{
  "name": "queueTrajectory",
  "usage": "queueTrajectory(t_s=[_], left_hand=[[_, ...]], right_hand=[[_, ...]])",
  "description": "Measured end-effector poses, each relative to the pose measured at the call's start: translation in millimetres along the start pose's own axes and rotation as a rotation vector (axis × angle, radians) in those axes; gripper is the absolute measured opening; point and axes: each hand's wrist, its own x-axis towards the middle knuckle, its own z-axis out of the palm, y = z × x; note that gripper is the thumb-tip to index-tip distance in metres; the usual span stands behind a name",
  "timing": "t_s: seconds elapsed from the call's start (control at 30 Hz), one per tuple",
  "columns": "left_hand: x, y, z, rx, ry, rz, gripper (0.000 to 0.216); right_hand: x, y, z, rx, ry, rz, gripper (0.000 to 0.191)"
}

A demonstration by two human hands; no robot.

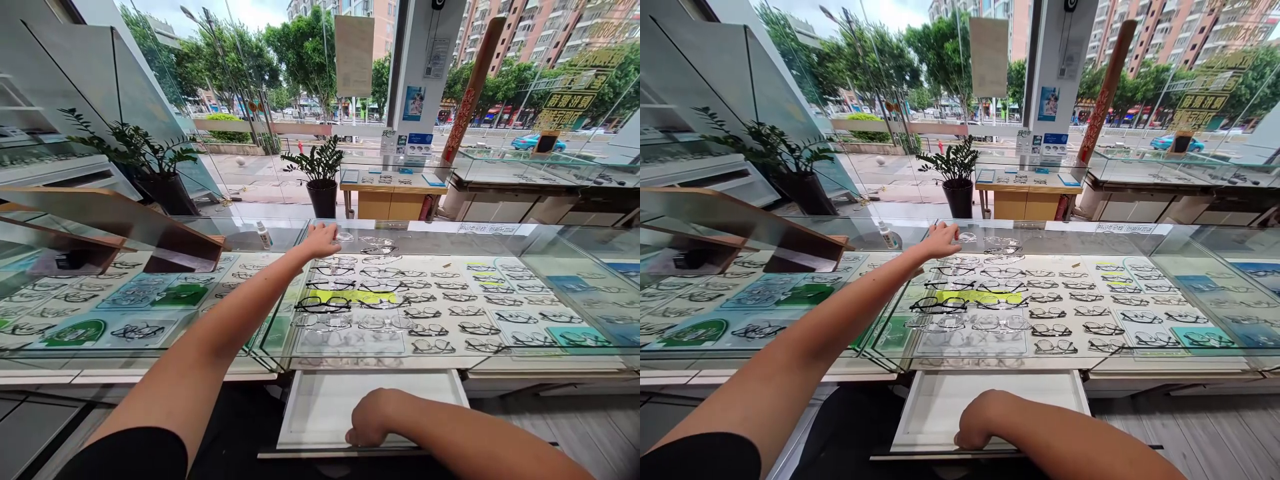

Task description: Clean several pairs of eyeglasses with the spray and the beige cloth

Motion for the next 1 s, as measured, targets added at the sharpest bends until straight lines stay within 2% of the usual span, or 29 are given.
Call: queueTrajectory(t_s=[0.27, 0.53, 0.73, 1.0], left_hand=[[17.8, 6.9, 2.9, -0.085, -0.131, 0.012, 0.023], [25.6, 2.8, 1.5, -0.051, -0.035, -0.023, 0.021], [25.3, -1.8, 13.2, -0.031, -0.077, 0.030, 0.011], [25.5, -12.3, 27.1, -0.013, -0.078, 0.110, 0.017]], right_hand=[[6.6, 1.7, 2.0, 0.001, 0.004, -0.006, 0.055], [7.0, 3.0, 1.1, 0.010, 0.027, -0.011, 0.051], [2.5, 1.1, -1.9, -0.020, -0.005, -0.001, 0.057], [6.4, 1.3, 1.3, -0.004, 0.033, 0.007, 0.051]])
